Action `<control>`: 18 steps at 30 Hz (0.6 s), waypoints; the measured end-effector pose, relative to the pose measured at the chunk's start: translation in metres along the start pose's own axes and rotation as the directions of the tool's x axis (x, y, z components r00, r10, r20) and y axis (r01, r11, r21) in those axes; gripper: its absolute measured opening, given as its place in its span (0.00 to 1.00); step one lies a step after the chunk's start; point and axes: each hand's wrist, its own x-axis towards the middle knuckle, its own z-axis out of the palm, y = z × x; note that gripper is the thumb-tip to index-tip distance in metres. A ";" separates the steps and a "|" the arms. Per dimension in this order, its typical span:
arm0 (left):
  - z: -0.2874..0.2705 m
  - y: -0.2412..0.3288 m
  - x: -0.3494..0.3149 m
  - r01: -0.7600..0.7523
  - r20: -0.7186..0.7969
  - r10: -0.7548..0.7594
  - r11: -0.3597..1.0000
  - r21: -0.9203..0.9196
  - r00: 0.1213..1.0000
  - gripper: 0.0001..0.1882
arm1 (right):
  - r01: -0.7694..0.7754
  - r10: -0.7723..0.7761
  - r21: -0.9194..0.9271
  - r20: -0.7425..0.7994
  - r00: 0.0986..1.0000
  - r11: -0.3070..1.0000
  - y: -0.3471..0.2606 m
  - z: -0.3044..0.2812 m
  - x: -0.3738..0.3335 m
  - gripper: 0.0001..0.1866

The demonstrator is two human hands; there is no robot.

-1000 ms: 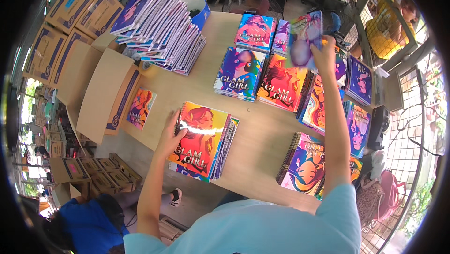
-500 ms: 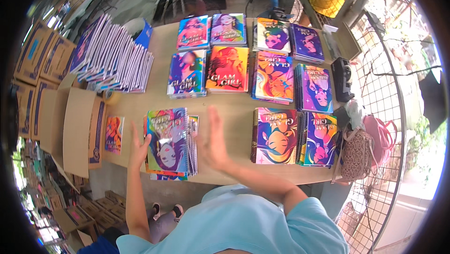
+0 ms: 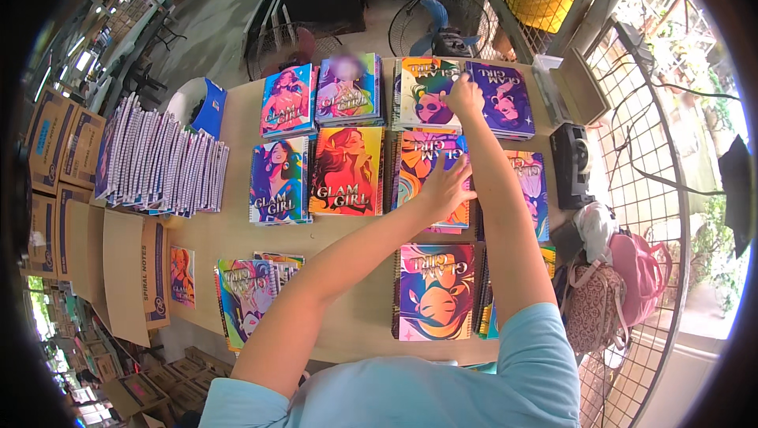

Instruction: The person stacks colorful spiral-bound notebooks on a table, arranging them into neat piles. They handle the notebooks by hand, moving them from a cardboard box and organizing them into rows.

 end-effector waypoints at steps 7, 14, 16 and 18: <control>-0.025 -0.016 -0.030 -0.248 -0.489 0.222 0.969 0.012 0.844 0.11 | -0.038 0.040 -0.056 0.039 0.998 0.998 -0.016 0.026 -0.006 0.45; -0.194 -0.041 -0.291 0.080 -0.417 -0.781 0.506 -0.859 0.465 0.09 | -0.017 0.013 -0.025 -0.134 0.991 1.000 0.015 0.034 0.027 0.54; -0.234 -0.044 -0.362 0.383 -0.267 -0.937 0.337 -0.860 0.224 0.15 | 0.074 -0.054 0.090 -0.207 0.977 0.993 0.010 0.008 0.005 0.48; -0.226 -0.032 -0.411 0.390 -0.237 -0.958 0.282 -0.877 0.160 0.16 | 0.269 -0.216 0.137 -0.313 0.925 0.953 -0.009 -0.032 -0.047 0.39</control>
